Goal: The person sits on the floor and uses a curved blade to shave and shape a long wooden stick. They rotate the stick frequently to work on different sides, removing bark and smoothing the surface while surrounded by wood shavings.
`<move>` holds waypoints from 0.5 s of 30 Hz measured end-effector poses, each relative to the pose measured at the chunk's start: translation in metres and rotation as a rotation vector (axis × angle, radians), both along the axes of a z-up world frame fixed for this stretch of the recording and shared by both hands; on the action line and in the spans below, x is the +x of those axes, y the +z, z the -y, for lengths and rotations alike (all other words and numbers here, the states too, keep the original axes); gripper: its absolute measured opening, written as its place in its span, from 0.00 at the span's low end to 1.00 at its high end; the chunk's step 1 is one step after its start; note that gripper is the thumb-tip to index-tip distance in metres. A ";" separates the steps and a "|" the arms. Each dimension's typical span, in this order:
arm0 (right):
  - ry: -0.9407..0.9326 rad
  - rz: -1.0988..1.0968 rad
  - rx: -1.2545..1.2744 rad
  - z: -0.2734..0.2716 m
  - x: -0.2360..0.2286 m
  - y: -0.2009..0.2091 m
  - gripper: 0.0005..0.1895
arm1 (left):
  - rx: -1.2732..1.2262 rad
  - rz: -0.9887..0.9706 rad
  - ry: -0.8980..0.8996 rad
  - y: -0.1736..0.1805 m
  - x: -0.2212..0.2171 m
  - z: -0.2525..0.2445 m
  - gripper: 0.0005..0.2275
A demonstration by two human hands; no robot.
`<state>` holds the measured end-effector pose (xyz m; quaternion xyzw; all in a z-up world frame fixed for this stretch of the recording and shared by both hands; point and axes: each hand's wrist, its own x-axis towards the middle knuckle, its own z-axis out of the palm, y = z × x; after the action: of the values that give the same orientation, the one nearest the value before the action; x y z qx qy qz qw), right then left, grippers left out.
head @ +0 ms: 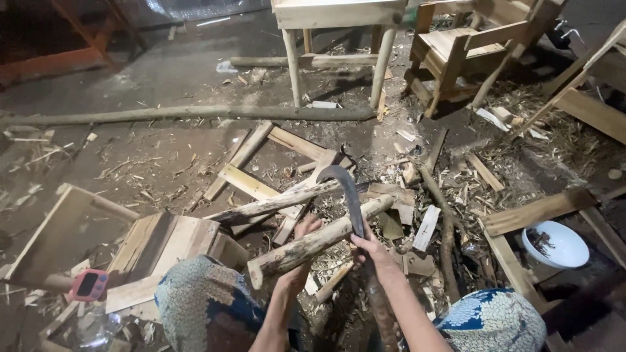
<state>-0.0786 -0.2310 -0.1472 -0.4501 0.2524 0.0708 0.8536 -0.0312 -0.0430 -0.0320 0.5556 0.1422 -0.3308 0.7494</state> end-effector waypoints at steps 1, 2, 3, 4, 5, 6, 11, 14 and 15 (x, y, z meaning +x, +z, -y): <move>-0.005 0.012 -0.012 0.004 0.001 0.001 0.40 | -0.086 0.291 -0.105 -0.010 -0.006 -0.002 0.31; -0.010 0.025 -0.023 0.008 0.001 0.002 0.41 | -0.174 0.580 -0.214 -0.020 -0.013 -0.003 0.51; -0.009 0.022 -0.022 0.010 -0.001 -0.004 0.41 | -0.173 0.576 -0.212 -0.014 -0.014 0.000 0.51; -0.016 0.016 -0.012 0.013 -0.003 -0.010 0.40 | -0.120 0.591 -0.289 -0.007 -0.015 0.004 0.53; -0.023 0.020 -0.001 0.015 0.001 -0.013 0.38 | -0.065 0.615 -0.366 0.002 -0.011 0.008 0.56; -0.021 0.027 0.001 0.012 0.001 -0.007 0.38 | -0.061 0.622 -0.365 -0.008 -0.014 0.015 0.56; -0.120 -0.034 0.067 -0.002 -0.010 0.047 0.32 | -0.246 0.179 0.515 -0.108 0.024 0.058 0.36; -0.098 -0.044 0.036 0.012 -0.030 0.110 0.28 | -0.208 0.065 0.814 -0.181 0.081 0.004 0.40; -0.096 -0.034 0.039 0.028 -0.031 0.092 0.28 | -0.209 0.076 0.815 -0.135 0.079 -0.008 0.40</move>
<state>-0.1100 -0.2591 -0.0548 -0.4195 0.2867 0.0424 0.8603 0.0479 -0.0347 -0.1673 0.3869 0.2884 0.0004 0.8759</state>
